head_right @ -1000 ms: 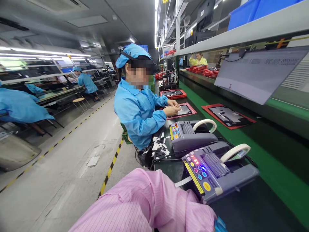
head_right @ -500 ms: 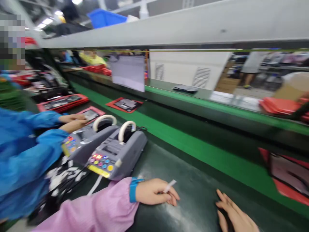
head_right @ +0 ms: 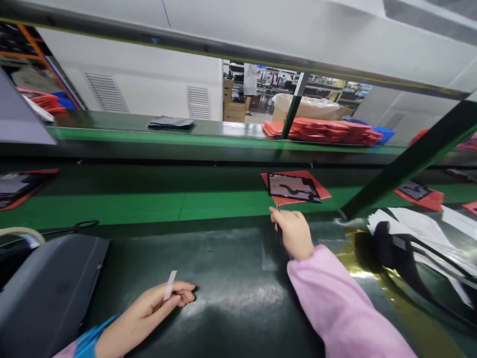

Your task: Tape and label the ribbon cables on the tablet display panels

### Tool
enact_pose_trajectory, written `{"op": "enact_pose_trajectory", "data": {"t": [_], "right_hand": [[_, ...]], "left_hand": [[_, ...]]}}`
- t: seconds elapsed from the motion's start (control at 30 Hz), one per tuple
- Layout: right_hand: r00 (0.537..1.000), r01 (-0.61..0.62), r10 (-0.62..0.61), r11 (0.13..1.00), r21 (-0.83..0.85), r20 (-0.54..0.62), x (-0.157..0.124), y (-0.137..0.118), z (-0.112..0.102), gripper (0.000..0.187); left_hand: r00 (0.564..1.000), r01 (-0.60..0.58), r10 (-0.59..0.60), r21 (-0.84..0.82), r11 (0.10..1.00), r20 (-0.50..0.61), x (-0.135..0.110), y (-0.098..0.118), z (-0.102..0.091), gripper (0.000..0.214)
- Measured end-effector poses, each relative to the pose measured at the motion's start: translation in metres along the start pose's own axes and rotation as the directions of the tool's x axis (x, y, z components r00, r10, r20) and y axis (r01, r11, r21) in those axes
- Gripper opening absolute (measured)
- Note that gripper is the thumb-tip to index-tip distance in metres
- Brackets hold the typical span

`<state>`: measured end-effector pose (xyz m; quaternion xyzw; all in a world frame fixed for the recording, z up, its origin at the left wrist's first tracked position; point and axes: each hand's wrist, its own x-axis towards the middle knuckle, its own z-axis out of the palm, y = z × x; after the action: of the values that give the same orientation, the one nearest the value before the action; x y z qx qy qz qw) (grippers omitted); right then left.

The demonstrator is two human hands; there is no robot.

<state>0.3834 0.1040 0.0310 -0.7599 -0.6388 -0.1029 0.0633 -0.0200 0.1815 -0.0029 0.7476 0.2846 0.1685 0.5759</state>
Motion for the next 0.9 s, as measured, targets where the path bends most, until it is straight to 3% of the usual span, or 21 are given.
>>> {"op": "enact_pose_trajectory", "data": {"t": [0.13, 0.2, 0.37, 0.5, 0.67, 0.73, 0.8, 0.9], "right_hand": [[0.988, -0.130, 0.143, 0.975, -0.183, 0.063, 0.048, 0.055, -0.002, 0.029], [0.978, -0.157, 0.185, 0.957, -0.242, 0.099, 0.062, 0.072, 0.002, 0.022], [0.978, -0.139, 0.175, 0.950, -0.281, 0.109, 0.077, 0.080, 0.003, 0.017], [0.995, -0.075, 0.088, 0.970, -0.231, 0.043, 0.080, 0.037, -0.012, 0.022], [0.989, 0.134, -0.139, 0.986, -0.103, -0.049, 0.050, -0.077, -0.025, 0.027], [0.948, 0.275, -0.265, 0.961, 0.038, -0.174, 0.026, -0.121, -0.025, 0.025], [0.905, 0.405, -0.359, 0.892, 0.200, -0.230, 0.002, -0.148, -0.021, 0.023], [0.866, 0.499, -0.442, 0.772, 0.394, -0.232, -0.022, -0.152, -0.005, 0.016]], "left_hand": [[1.000, -0.013, 0.013, -0.007, 1.000, 0.000, 0.003, 0.001, -0.002, 0.043], [1.000, -0.020, 0.020, -0.026, 0.999, -0.004, 0.004, 0.000, -0.002, 0.044], [1.000, 0.007, -0.008, -0.146, 0.989, -0.002, 0.006, -0.003, 0.000, 0.051], [0.995, 0.013, -0.050, -0.392, 0.920, -0.083, 0.022, -0.005, 0.009, 0.055], [0.983, -0.074, -0.059, -0.670, 0.739, -0.174, 0.055, 0.005, 0.050, 0.078], [0.985, -0.097, -0.038, -0.716, 0.692, -0.171, 0.066, 0.011, 0.062, 0.067], [0.973, -0.140, -0.032, -0.688, 0.712, -0.230, 0.072, 0.013, 0.060, 0.049], [0.923, -0.190, -0.085, -0.634, 0.750, -0.376, 0.063, 0.006, 0.034, 0.040]]}}
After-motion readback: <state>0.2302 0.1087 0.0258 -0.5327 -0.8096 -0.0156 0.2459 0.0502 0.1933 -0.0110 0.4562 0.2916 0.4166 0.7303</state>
